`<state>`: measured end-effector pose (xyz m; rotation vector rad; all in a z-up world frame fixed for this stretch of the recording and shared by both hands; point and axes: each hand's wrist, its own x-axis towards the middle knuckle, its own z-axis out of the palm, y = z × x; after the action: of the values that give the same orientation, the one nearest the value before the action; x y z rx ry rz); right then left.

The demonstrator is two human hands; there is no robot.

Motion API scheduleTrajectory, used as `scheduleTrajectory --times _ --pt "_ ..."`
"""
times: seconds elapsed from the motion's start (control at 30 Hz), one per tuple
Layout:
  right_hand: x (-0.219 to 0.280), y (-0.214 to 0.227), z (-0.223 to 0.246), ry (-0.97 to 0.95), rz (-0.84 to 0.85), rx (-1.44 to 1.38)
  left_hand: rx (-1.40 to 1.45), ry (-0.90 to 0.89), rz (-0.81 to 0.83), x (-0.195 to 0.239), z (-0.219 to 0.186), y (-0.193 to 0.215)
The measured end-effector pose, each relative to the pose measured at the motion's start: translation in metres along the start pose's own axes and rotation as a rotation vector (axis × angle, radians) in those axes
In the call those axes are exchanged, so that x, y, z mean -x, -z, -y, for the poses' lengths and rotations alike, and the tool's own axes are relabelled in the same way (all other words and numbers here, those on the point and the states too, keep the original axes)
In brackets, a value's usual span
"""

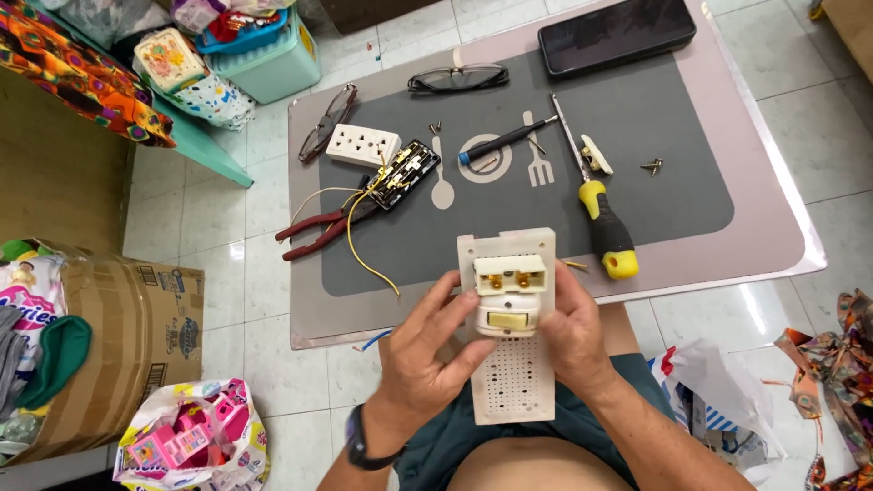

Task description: The person works on a white electrical component, likely a power strip, using a screwdriver to tighten screws on the internal terminals. They handle wires and the component casing, occasionally picking up and setting down tools on the table.

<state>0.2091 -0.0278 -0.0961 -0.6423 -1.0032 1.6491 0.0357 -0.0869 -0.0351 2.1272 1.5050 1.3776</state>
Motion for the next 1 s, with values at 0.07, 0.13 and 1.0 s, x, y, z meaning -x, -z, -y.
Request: scheduleTrajectory --times 0.07,0.13,1.0 --pt "0.001 -0.001 0.003 -0.061 -0.084 0.222 -0.203 0.042 0.154 -0.003 -0.001 0.010" --pt "0.000 -0.009 0.008 -0.023 -0.059 0.248 -0.244 -0.011 0.155 -0.013 -0.008 0.011" --pt "-0.007 -0.013 0.013 -0.095 -0.004 -0.089 -0.385 0.092 0.468 -0.050 -0.035 0.011"
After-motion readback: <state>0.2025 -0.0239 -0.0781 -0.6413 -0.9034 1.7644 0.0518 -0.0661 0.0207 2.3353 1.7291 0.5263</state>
